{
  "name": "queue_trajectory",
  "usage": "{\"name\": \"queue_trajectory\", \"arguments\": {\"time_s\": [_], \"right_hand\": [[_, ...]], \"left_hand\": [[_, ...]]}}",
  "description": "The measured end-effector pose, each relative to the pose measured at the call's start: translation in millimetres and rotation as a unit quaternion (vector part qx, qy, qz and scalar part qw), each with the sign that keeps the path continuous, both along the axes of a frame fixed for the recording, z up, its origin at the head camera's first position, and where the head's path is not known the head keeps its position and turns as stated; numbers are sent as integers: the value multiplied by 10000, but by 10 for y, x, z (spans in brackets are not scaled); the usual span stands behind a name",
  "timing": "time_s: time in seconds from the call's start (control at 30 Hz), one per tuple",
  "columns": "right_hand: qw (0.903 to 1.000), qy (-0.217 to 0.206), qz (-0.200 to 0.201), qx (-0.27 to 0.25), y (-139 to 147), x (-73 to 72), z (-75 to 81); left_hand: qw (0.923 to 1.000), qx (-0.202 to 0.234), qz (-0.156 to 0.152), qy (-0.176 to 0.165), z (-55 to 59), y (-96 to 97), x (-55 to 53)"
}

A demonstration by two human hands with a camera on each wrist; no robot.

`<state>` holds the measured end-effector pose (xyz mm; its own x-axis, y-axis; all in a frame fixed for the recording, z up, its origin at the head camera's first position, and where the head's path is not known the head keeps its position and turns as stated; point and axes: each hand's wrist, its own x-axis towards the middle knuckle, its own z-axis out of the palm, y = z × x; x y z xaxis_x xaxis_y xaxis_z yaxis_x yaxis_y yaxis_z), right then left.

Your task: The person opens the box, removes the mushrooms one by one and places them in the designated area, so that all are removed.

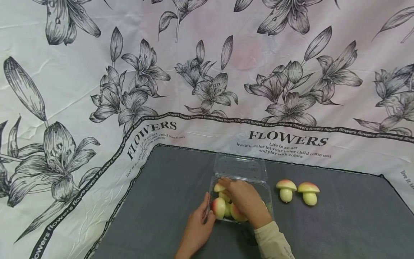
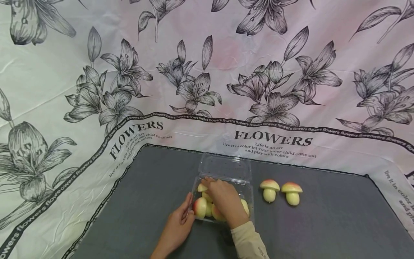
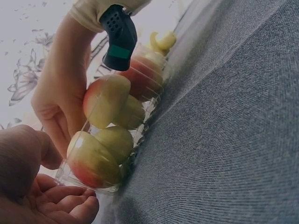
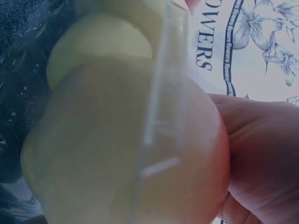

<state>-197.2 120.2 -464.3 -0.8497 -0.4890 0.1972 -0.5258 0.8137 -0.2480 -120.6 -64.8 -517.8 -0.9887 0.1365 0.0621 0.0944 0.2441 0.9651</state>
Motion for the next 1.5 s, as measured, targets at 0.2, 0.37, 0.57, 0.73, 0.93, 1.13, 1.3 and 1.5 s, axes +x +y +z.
{"name": "queue_trajectory", "arguments": {"time_s": [0.2, 0.37, 0.57, 0.73, 0.93, 1.13, 1.3, 1.5], "right_hand": [[9999, 13, 3, 108, 0, 4, 18], [9998, 135, -17, 160, -7, 10, 46], [9993, 296, 59, 214, 11, 2, 73], [9995, 201, 39, 223, 36, 18, 141], [9997, 143, -13, 206, 69, 30, 214], [9996, 273, 27, 55, 130, 57, 259], [9989, 388, -11, -246, 223, 108, 286], [9968, 383, -255, -659, 377, 101, 314]], "left_hand": [[9999, 98, -47, -24, -8, -1, -1], [10000, 40, -20, 54, -14, -2, 7], [10000, -42, -9, 82, -4, -6, 7], [10000, -76, -43, 20, 14, -6, 13], [9999, -122, 19, 54, 30, 2, 17], [9997, -173, 79, 170, 25, 12, 6], [9993, -229, 124, 265, 2, 19, 11], [9990, -311, 129, 290, -5, 13, 19]]}}
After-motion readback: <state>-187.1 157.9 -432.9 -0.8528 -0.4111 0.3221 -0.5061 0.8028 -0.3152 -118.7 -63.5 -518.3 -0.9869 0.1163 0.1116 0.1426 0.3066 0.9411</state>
